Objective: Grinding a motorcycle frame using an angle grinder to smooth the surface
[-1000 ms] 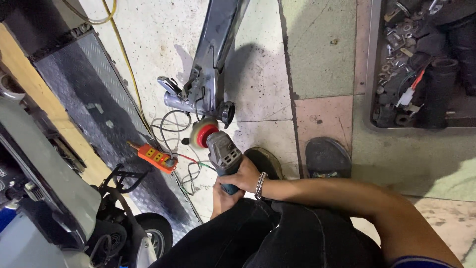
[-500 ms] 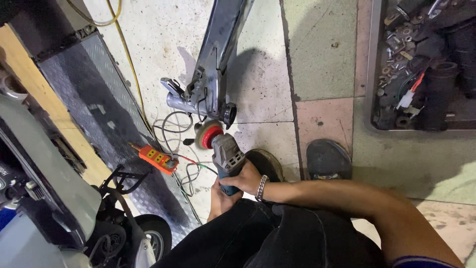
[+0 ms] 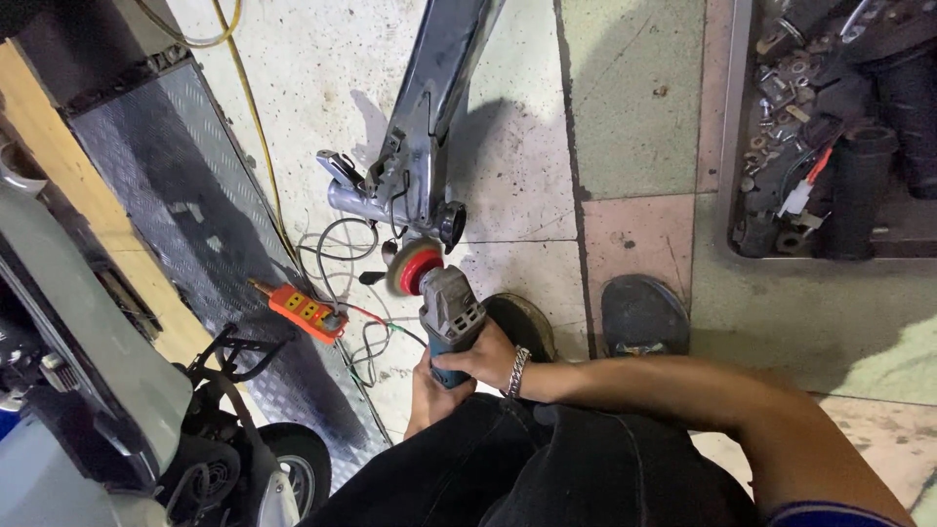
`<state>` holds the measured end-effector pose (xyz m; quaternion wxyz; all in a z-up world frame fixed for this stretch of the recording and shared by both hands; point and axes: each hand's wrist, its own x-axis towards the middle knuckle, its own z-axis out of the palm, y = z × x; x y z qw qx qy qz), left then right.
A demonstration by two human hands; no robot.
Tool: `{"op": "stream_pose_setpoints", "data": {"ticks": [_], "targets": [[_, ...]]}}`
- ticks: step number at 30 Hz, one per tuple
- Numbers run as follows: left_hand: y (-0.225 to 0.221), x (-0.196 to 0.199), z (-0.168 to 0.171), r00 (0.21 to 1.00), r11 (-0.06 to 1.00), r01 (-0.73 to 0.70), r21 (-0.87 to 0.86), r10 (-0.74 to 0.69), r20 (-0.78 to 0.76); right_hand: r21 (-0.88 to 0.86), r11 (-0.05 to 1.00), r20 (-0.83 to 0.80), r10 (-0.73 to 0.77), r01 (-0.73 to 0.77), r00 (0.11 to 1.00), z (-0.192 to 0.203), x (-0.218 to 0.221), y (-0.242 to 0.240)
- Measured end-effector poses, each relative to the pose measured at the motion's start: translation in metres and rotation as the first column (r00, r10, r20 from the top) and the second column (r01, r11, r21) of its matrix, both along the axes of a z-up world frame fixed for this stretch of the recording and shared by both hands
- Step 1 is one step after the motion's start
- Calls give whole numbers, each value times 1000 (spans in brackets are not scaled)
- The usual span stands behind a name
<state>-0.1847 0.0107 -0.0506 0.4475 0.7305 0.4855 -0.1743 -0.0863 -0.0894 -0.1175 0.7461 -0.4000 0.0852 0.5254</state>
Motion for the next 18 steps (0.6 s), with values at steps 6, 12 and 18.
{"op": "stream_pose_setpoints", "data": {"ticks": [6,12,18], "targets": [[-2,5,4,998,998,55,18,-55,14,-2,1000,-34,0,0,999,0,-6,-1],[-4,1,1,997,996,71,45,-70,-25,17,1000,-35,-4,5,999,0,-3,-1],[-7,12,11,999,999,31,37,-31,-17,21,1000,-31,-6,7,999,2,5,2]]}}
